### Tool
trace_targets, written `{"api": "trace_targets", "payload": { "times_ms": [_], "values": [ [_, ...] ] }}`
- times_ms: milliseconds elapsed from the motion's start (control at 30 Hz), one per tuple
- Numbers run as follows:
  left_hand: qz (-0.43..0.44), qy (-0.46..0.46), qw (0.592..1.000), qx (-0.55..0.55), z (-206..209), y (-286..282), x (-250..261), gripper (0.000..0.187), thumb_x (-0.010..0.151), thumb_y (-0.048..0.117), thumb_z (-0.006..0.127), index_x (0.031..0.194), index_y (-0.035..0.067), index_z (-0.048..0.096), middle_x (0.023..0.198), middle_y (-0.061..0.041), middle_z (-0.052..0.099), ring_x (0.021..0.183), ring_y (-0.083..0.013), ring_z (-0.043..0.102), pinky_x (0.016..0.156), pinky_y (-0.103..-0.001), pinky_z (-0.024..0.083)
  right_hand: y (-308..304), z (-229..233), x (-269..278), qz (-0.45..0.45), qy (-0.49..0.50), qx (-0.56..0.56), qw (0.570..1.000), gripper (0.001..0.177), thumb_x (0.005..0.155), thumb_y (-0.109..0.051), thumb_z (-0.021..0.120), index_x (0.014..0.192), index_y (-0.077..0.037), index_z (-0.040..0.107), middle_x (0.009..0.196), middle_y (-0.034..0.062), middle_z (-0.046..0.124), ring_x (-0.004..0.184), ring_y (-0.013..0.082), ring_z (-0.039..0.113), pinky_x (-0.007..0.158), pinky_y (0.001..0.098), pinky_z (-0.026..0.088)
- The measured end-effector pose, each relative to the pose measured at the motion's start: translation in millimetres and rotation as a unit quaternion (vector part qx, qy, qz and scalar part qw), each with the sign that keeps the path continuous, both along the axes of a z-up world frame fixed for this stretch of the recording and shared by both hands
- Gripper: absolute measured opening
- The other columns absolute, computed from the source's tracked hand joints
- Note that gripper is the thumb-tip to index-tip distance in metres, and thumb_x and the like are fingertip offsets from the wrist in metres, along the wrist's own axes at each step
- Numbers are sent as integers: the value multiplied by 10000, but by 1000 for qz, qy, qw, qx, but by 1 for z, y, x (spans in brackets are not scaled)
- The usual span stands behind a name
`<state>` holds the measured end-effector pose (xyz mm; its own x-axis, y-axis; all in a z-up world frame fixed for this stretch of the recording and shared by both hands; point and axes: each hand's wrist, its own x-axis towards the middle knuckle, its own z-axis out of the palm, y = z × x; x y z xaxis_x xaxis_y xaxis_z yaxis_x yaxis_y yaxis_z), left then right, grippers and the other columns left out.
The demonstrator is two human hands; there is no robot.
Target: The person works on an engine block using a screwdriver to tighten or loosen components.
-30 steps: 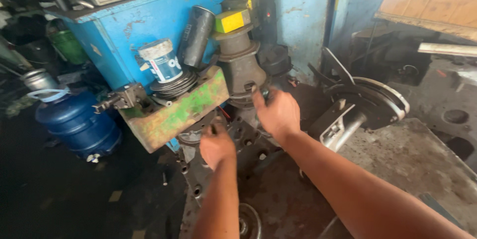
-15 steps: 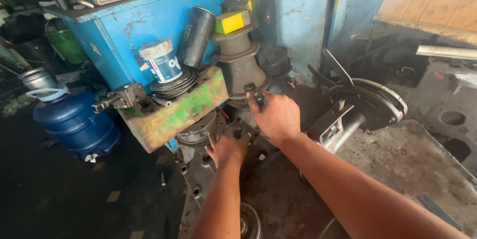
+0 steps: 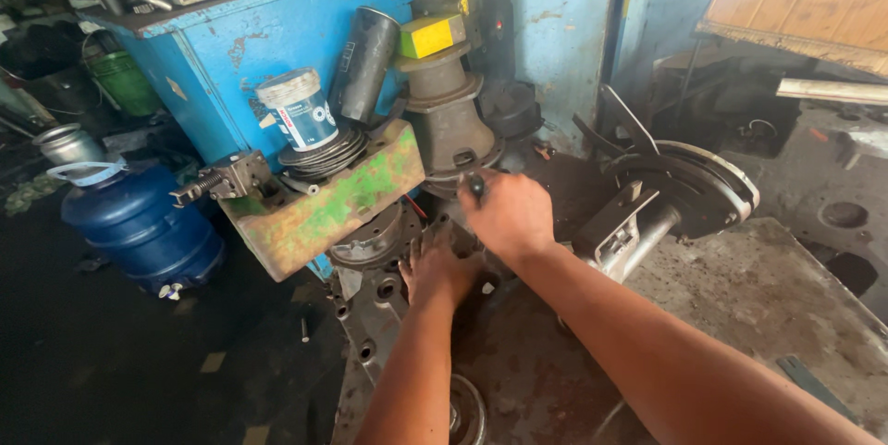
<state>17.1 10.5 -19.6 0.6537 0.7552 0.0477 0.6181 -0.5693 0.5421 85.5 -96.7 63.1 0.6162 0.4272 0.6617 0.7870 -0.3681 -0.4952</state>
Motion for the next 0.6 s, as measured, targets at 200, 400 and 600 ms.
{"api": "trace_targets", "payload": {
  "times_ms": [200, 400, 600],
  "values": [
    [2, -15, 1000, -1, 7, -6, -6, 589, 843, 525, 684, 1404, 382, 579, 1679, -52, 243, 1572, -305, 152, 1262, -558, 102, -4, 2, 2, -22, -22, 4, 1000, 303, 920, -397, 668, 930, -116, 784, 771, 200, 715, 756, 430, 688, 697, 520, 547],
    [-36, -48, 997, 41, 7, -9, -4, 363, 854, 425, 662, 1195, 327, 742, 1645, 13, 338, 1569, -279, 191, 1265, -556, 132, -6, 3, -3, 2, -14, -1, 1000, 317, 931, -415, 660, 948, -126, 790, 760, 206, 718, 762, 418, 698, 719, 510, 553],
    [12, -66, 998, -7, 14, -12, -11, 367, 800, 440, 697, 1129, 284, 746, 1385, -27, 682, 1397, -295, 541, 1195, -461, 392, -3, 1, -2, -17, -34, 14, 999, 395, 910, -484, 664, 1017, -123, 783, 801, 226, 721, 799, 430, 701, 717, 510, 560]
  ]
}}
